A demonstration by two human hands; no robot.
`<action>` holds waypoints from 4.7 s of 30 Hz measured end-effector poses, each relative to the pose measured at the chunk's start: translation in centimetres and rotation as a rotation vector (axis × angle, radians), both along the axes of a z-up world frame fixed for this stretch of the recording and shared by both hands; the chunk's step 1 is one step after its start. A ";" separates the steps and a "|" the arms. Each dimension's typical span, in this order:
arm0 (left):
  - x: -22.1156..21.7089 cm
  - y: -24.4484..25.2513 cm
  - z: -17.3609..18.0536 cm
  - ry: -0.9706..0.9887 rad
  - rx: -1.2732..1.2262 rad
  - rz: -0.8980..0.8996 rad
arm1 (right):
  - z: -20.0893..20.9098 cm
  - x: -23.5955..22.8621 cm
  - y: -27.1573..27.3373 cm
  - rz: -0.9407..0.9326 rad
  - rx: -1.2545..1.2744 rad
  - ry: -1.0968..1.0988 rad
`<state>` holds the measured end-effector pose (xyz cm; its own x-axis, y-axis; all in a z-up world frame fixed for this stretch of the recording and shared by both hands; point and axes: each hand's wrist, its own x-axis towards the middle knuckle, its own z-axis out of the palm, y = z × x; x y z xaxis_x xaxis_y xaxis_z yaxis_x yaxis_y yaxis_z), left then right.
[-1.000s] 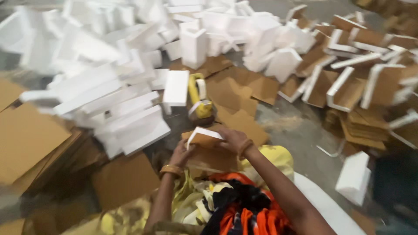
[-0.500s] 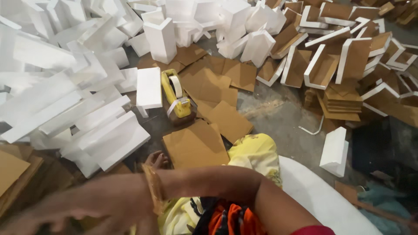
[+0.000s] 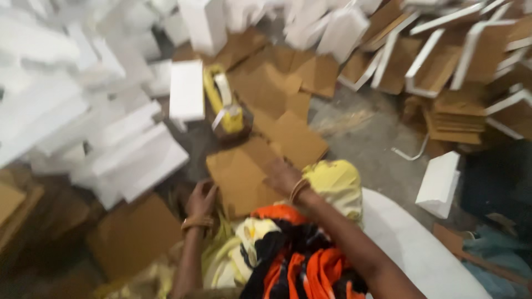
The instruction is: The person sits on the floor and assembles small rectangular boxes by inserting white foam inserts into brown cardboard shells. They repeatedly pick up a foam piece, place it into a cardboard base, and set the completed unit aside.
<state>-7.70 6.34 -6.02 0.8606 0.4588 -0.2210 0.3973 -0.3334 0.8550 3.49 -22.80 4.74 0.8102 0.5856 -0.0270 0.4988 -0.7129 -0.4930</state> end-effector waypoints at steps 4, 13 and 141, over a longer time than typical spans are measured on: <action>-0.8 -1.6 0.2 -0.244 0.147 -0.034 | -3.4 2.8 -2.0 -0.149 -0.054 0.036; 0.0 -3.4 2.4 0.105 0.335 0.018 | 3.4 1.5 1.5 -0.148 -0.207 0.404; 2.9 -1.2 12.4 -0.249 0.386 -0.044 | 2.1 4.1 2.3 -0.104 0.621 0.344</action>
<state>-4.80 5.15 6.38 0.8862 0.4290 0.1749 0.1740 -0.6582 0.7325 7.62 -20.47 6.81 0.8679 0.4962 0.0226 0.1872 -0.2847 -0.9402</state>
